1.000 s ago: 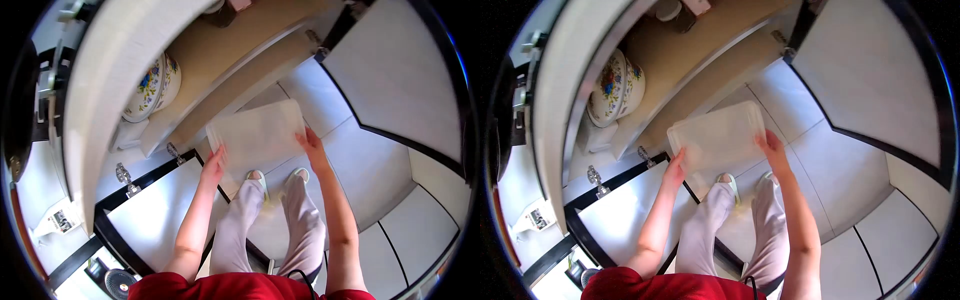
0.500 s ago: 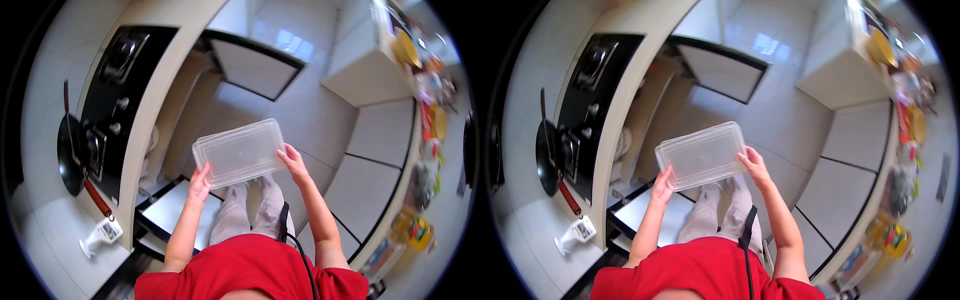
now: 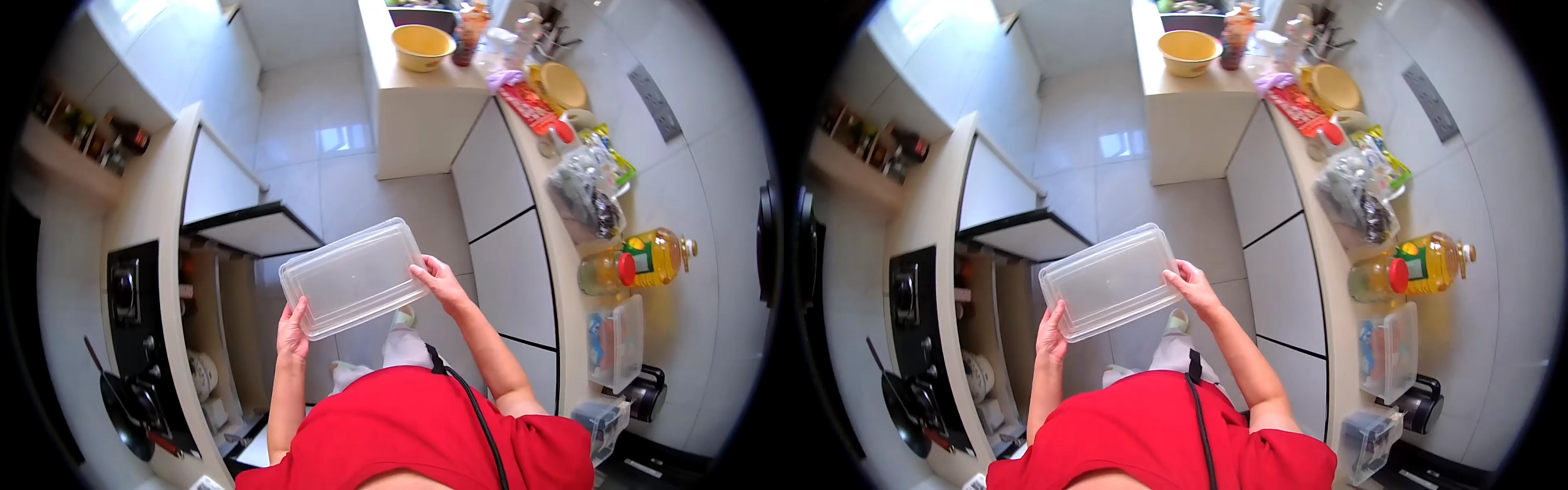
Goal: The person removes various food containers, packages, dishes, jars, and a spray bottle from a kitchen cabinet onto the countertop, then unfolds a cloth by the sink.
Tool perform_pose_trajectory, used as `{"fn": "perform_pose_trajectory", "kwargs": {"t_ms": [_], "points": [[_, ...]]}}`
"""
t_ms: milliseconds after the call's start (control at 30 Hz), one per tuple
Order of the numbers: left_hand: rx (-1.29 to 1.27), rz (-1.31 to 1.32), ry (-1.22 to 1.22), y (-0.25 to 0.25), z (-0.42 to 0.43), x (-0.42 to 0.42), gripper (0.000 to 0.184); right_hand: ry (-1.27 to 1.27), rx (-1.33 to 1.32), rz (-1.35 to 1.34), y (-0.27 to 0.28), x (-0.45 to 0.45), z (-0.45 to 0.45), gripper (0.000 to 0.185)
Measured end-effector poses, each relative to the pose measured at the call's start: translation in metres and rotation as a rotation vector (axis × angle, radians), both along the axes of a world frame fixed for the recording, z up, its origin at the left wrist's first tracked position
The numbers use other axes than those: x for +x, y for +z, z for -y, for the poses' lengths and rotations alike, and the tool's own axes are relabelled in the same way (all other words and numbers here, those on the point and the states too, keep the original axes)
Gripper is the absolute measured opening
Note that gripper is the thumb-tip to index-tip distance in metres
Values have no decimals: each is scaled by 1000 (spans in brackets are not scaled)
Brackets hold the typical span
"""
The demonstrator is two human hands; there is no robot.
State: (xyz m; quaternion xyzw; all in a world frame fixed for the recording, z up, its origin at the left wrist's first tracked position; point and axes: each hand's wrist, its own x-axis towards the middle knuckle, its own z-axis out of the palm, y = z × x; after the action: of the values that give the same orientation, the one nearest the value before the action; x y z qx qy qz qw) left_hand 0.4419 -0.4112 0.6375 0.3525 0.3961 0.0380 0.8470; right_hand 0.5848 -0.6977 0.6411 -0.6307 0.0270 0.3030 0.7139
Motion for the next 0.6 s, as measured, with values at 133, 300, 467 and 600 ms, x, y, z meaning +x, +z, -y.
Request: {"fn": "perform_pose_trajectory", "kwargs": {"t_ms": [133, 300, 467, 600], "points": [[80, 39, -167, 7, 40, 83, 41, -105, 0, 3, 26, 57, 59, 44], [93, 156, -362, 32, 76, 194, 42, -250, -3, 35, 46, 113, 119, 51], [36, 280, -671, 73, 122, 312, 42, -469, 86, 59, 78, 160, 178, 55], [34, 404, -902, 100, 175, 407, 43, -639, 98, 138, 118, 186, 224, 49]]}}
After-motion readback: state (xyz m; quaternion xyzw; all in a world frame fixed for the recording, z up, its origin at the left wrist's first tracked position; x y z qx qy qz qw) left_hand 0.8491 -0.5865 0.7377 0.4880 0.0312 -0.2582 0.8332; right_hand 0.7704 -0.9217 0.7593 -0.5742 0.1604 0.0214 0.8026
